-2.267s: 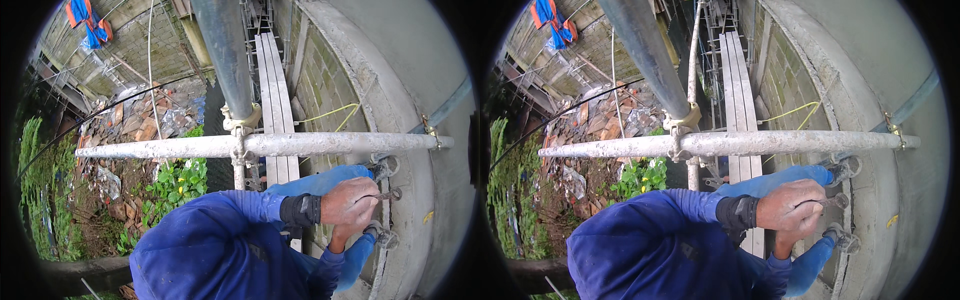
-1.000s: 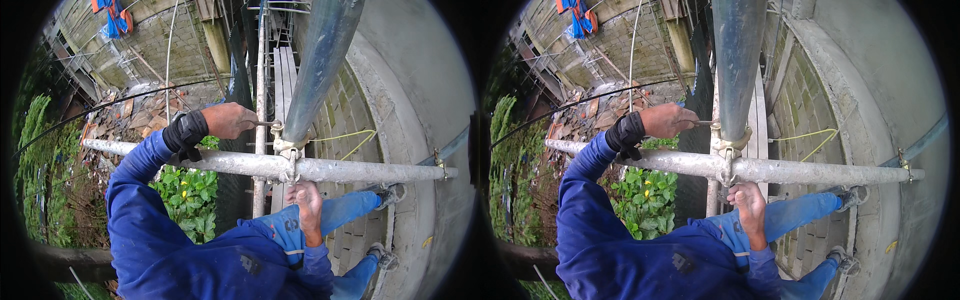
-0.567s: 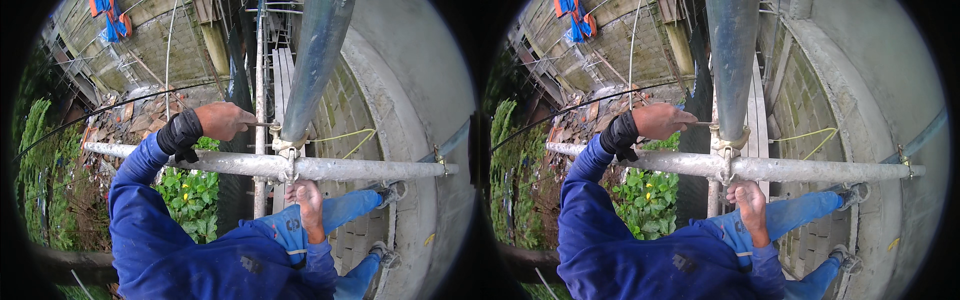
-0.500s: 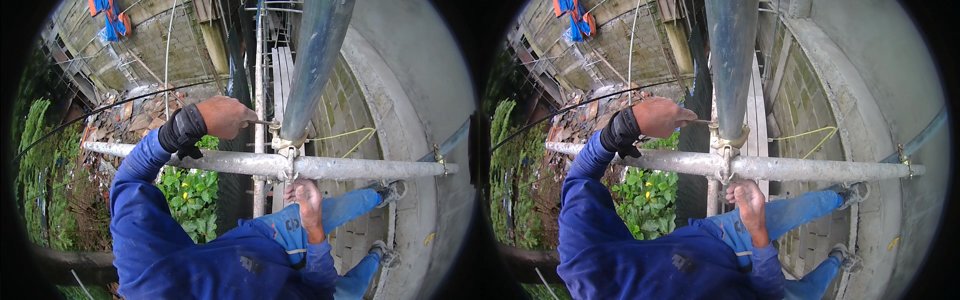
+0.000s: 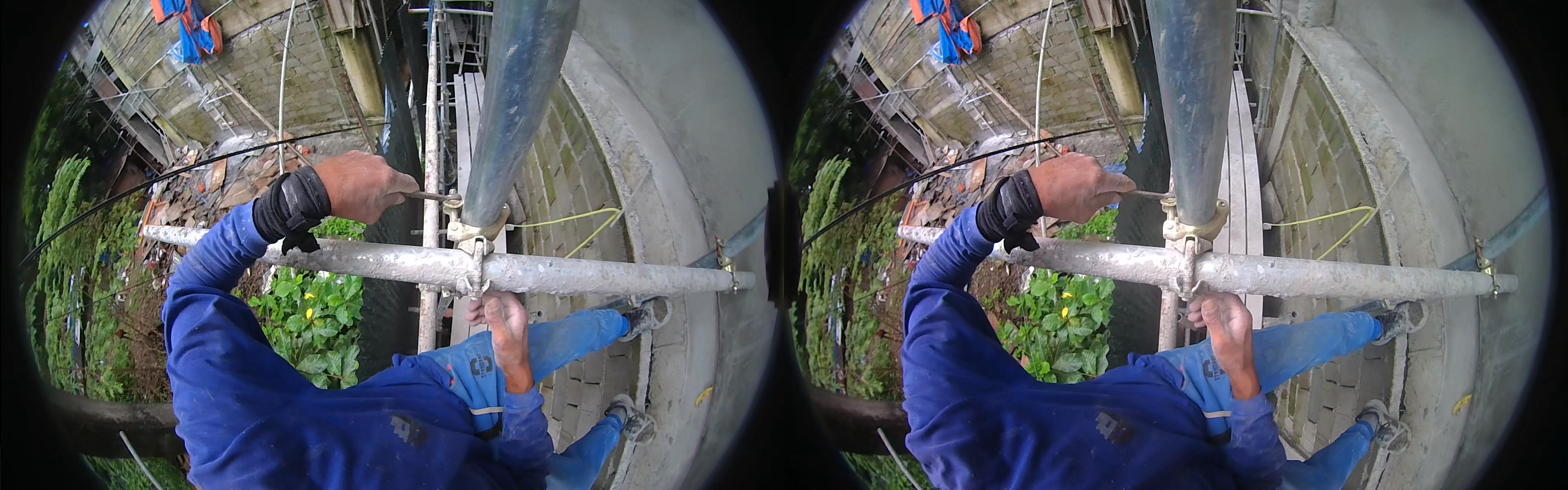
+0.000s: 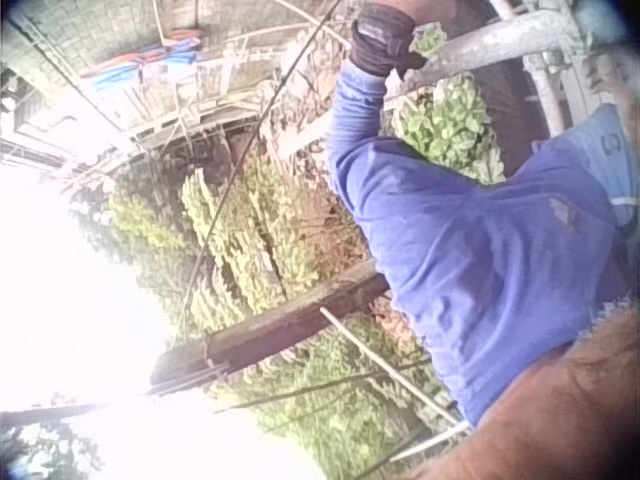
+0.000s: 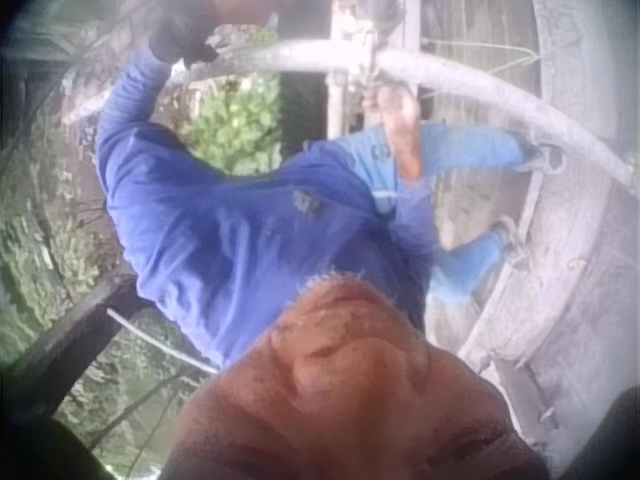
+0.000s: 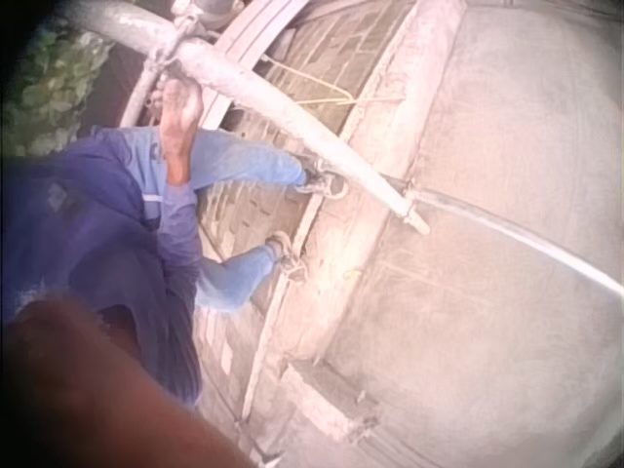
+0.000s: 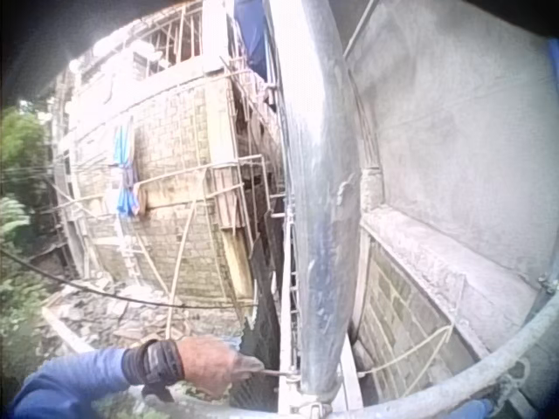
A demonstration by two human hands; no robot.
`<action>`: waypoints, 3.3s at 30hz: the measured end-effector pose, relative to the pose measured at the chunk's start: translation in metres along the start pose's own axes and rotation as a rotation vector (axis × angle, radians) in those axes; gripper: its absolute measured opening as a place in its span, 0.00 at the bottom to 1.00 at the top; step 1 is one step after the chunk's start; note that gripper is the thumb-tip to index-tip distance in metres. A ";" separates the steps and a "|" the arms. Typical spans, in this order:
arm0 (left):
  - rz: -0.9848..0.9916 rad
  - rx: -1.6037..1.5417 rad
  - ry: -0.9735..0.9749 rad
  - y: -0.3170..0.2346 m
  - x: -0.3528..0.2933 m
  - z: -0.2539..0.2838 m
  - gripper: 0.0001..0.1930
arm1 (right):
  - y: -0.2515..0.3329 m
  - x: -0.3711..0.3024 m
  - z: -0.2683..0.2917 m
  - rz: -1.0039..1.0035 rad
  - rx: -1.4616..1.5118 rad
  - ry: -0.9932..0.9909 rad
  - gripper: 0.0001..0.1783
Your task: The person uses a wrench to tighten the nuts on a metal scaffold clamp, securing a horizontal pole to a vertical pole. The person is standing on wooden planks attached to the scaffolding structure.
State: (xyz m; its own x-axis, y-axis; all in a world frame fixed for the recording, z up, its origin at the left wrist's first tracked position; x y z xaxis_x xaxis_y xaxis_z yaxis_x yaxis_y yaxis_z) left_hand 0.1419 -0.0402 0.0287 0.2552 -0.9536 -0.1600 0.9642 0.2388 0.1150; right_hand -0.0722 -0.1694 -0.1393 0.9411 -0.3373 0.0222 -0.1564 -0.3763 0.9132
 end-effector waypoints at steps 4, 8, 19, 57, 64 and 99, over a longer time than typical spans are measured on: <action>-0.018 -0.100 -0.065 0.010 0.002 -0.017 0.16 | -0.004 0.010 0.007 -0.035 -0.040 0.045 0.27; -0.008 -0.413 0.123 0.016 0.013 -0.024 0.13 | 0.008 0.013 0.001 0.000 0.039 0.088 0.33; 0.085 -0.476 0.172 0.020 0.016 -0.035 0.10 | 0.018 0.021 -0.006 0.056 0.439 0.018 0.37; -0.427 -0.254 -0.334 0.011 0.046 -0.206 0.14 | 0.019 0.019 -0.002 0.069 0.076 -0.012 0.41; -0.072 -0.882 -0.258 0.030 0.077 -0.203 0.14 | 0.023 0.022 -0.010 -0.017 0.326 -0.076 0.31; 0.080 -1.763 -0.196 -0.130 -0.022 -0.160 0.39 | 0.060 -0.056 -0.028 0.476 -0.429 -0.443 0.16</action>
State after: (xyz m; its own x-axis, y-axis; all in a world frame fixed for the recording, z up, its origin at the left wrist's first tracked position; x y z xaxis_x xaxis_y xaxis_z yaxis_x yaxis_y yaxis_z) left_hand 0.0220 -0.0205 -0.1400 0.4165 -0.9053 -0.0837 -0.0899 0.0507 -0.9947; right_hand -0.1263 -0.1493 -0.0741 0.5804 -0.7257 0.3693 -0.2988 0.2321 0.9257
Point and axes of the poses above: each hand's wrist, its own x-axis towards the middle knuckle, its own z-axis out of the back of the hand, y = z × x, the point moved 7 cm from there along x, towards the middle knuckle, and after that the axes turned 8 degrees about x, right-handed, at the moved point
